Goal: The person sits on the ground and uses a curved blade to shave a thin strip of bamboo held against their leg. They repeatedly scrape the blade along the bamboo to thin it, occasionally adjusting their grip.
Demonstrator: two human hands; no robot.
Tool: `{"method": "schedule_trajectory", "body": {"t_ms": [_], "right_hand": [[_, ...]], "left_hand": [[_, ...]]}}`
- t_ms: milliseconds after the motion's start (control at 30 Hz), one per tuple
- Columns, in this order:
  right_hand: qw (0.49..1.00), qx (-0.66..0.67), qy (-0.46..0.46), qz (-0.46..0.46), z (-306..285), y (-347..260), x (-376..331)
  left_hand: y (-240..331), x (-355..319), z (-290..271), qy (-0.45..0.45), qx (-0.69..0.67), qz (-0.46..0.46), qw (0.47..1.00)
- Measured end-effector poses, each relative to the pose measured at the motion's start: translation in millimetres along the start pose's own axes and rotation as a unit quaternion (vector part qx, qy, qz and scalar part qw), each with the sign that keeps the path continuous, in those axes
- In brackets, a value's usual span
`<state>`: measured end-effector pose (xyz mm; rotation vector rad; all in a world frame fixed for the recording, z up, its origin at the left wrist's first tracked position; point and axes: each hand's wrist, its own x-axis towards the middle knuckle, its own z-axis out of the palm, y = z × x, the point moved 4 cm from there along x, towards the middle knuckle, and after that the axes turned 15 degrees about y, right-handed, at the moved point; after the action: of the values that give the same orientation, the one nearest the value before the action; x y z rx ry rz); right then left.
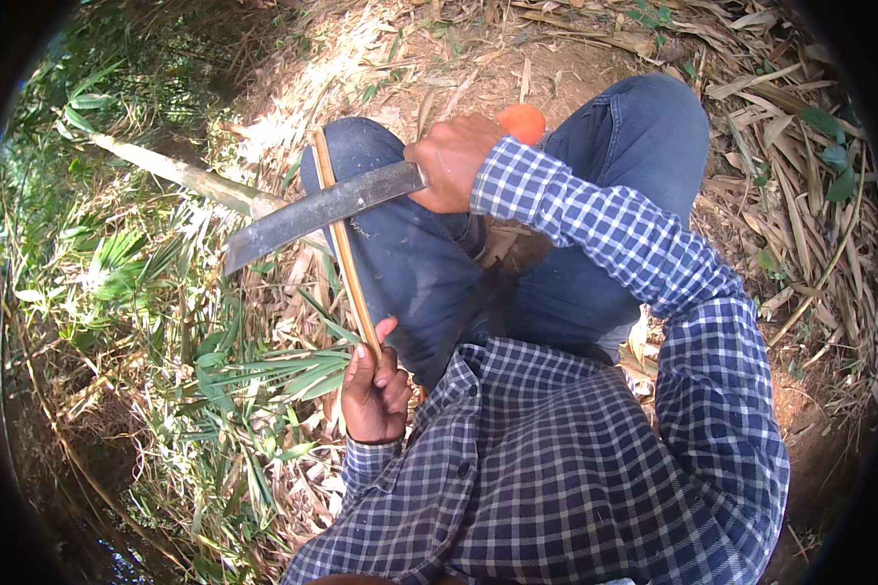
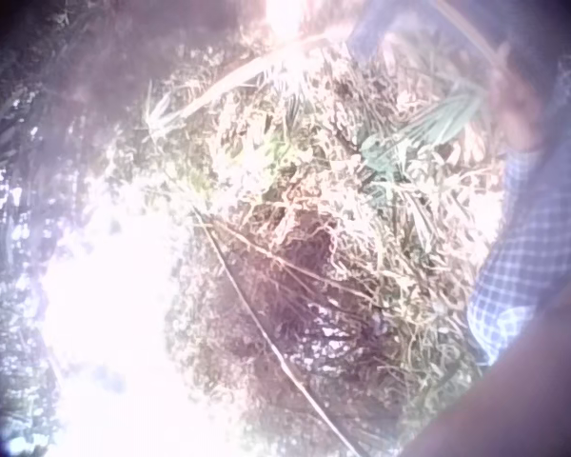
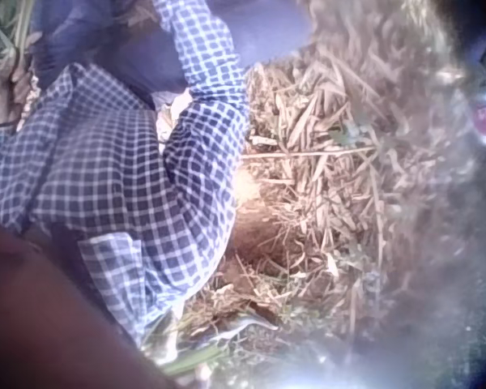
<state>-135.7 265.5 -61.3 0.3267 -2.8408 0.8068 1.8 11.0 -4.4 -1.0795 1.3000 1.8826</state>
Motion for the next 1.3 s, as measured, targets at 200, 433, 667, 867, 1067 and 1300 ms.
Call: {"method": "schedule_trajectory", "body": {"t_ms": [200, 433, 667, 867, 1067, 1300], "right_hand": [[0.974, -0.022, -0.050, 0.219, 6, 53, 28], [0.985, 0.070, -0.073, 0.138, -14, -27, -49], [0.994, 0.065, -0.045, 0.071, -5, -36, -69], [0.993, 0.069, -0.039, 0.083, -2, -39, -67], [0.991, 0.057, -0.034, 0.118, -1, -19, -53], [0.995, 0.060, -0.046, 0.067, -5, -28, -57]], "left_hand": [[-3, 3, 3, -0.023, 0.016, 0.015, 1.000], [15, 30, 14, -0.036, 0.018, 0.052, 0.998], [23, 28, 25, 0.029, 0.141, 0.155, 0.977], [25, 24, 29, 0.012, 0.121, 0.151, 0.981], [17, 17, 23, 0.013, 0.107, 0.137, 0.985], [14, 14, 23, 0.017, 0.104, 0.120, 0.987]]}}
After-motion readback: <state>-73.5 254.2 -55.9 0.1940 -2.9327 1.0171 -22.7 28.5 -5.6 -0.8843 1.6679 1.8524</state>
